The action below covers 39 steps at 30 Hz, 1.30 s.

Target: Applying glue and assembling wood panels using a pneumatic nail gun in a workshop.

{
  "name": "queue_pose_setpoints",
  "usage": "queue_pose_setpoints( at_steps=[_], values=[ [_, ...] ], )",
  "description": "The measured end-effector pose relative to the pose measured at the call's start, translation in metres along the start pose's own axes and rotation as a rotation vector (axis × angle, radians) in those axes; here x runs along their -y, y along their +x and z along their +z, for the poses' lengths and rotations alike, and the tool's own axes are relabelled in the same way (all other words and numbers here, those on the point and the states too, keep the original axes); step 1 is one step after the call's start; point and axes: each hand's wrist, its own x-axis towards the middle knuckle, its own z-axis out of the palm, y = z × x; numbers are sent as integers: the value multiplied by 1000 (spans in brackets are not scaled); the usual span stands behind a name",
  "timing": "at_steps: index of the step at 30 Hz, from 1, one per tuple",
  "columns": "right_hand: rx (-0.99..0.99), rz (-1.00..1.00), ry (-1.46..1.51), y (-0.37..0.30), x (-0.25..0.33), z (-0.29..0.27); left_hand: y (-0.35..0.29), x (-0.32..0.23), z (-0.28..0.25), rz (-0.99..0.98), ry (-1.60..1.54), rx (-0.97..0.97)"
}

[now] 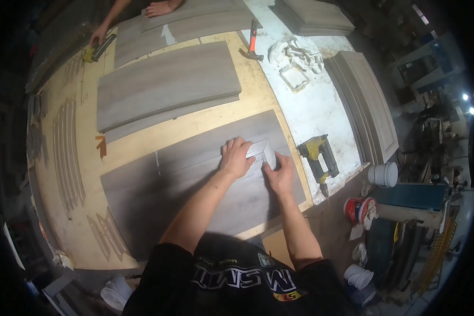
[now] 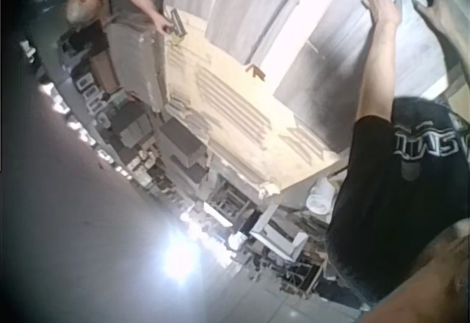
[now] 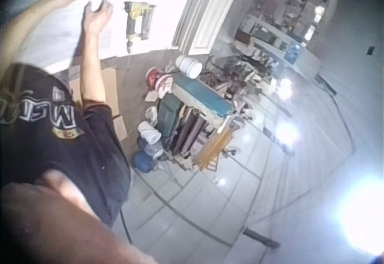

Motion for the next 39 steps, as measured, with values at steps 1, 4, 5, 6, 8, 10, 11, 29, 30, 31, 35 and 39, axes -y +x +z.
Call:
queue_pose_setpoints(
  at_steps=[1,4,5,6,8,10,11,29,30,31,35,39],
  values=[
    [-3,-6,-11,0,-3,2,2,2,2,6,-4,-6],
    [-7,-62,-12,1,-10,7,1,7,5,30,9,-42],
    [-2,-63,-18,1,-12,9,3,8,6,50,12,-47],
    [-13,-67,-11,1,-10,9,2,8,6,63,15,-52],
    [-15,-74,-7,1,-9,8,1,6,6,64,-3,-53],
    [-3,-66,17,1,-9,7,2,7,5,78,-15,-51],
    [-3,-69,17,0,-9,6,2,6,3,73,-17,-40],
    [41,-124,-56,-1,-31,23,5,23,16,43,7,-19],
    [123,-91,-25,0,-25,22,7,32,33,95,76,-140],
    [191,-105,39,2,-34,14,12,22,38,51,149,-78],
    [274,-27,95,0,-43,-6,-5,-6,16,45,138,42],
    [232,-7,127,-14,-48,-15,-100,34,-22,62,-81,-262]
  ],
)
